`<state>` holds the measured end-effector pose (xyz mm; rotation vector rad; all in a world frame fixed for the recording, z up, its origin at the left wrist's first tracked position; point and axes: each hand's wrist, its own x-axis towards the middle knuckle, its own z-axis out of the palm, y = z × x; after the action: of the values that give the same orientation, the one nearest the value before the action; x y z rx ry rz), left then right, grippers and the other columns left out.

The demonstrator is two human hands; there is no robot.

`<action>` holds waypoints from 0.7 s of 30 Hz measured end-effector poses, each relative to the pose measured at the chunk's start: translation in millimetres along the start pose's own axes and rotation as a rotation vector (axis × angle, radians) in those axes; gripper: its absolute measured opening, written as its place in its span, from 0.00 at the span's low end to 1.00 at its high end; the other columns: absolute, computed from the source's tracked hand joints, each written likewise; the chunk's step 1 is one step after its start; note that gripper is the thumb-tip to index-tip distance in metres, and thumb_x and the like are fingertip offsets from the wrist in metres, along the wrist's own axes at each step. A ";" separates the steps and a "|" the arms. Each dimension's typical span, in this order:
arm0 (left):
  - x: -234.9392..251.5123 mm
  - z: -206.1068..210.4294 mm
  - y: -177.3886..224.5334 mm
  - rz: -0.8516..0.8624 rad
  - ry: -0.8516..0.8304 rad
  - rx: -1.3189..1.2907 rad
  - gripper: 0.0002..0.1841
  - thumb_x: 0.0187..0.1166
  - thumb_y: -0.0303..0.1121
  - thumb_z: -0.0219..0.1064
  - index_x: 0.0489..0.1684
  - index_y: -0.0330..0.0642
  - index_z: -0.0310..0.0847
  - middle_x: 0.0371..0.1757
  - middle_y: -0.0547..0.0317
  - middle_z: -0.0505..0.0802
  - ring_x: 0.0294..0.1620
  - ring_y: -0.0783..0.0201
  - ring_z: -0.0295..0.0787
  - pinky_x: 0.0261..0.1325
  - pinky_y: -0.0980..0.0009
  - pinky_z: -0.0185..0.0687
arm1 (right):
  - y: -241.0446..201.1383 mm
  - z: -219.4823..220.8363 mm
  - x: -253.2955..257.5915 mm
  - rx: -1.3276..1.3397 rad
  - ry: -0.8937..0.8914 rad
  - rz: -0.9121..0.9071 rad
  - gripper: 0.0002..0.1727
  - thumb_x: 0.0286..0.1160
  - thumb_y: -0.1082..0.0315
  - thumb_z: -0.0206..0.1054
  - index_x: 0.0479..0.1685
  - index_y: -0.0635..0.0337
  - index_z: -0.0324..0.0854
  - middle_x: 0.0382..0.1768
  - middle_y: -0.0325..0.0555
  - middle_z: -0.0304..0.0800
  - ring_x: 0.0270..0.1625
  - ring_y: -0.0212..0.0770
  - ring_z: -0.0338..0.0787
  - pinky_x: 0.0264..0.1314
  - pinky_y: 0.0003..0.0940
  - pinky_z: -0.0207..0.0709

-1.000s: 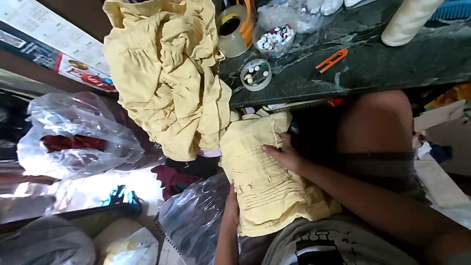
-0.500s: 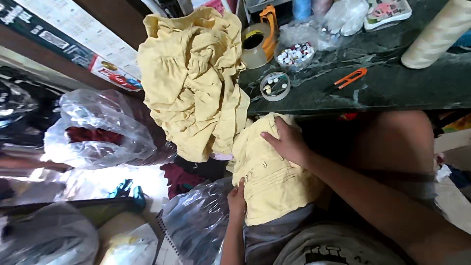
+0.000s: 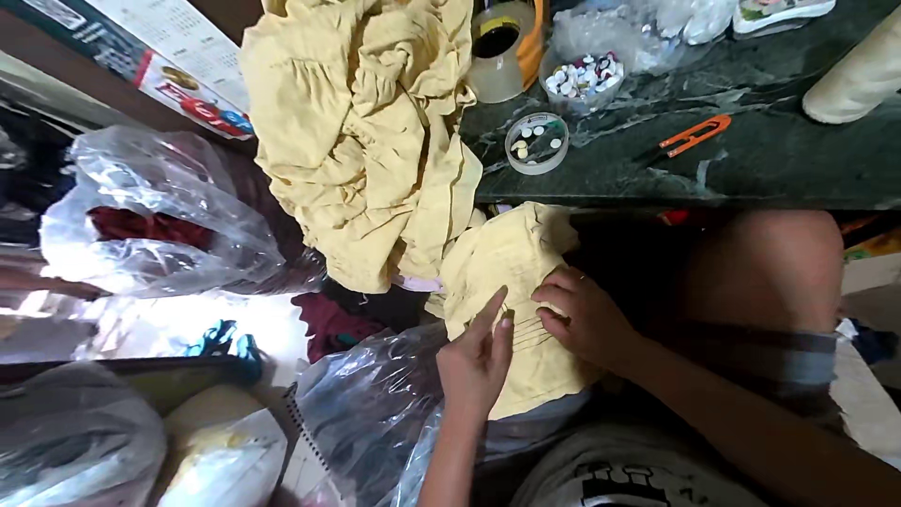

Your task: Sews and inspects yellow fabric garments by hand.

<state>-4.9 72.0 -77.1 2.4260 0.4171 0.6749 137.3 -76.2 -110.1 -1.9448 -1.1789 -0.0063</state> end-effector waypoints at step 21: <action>-50.9 6.1 61.3 -0.142 0.016 -0.332 0.53 0.82 0.72 0.25 0.82 0.24 0.56 0.29 0.59 0.91 0.26 0.77 0.89 0.27 0.73 0.87 | -62.8 -4.5 -34.5 0.873 -0.034 0.031 0.05 0.63 0.74 0.76 0.37 0.63 0.90 0.43 0.41 0.90 0.51 0.24 0.87 0.55 0.16 0.82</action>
<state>-35.0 -0.7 -63.0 2.0590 0.4410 0.6457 73.8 -91.4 -80.3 -1.1858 -0.9402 0.4804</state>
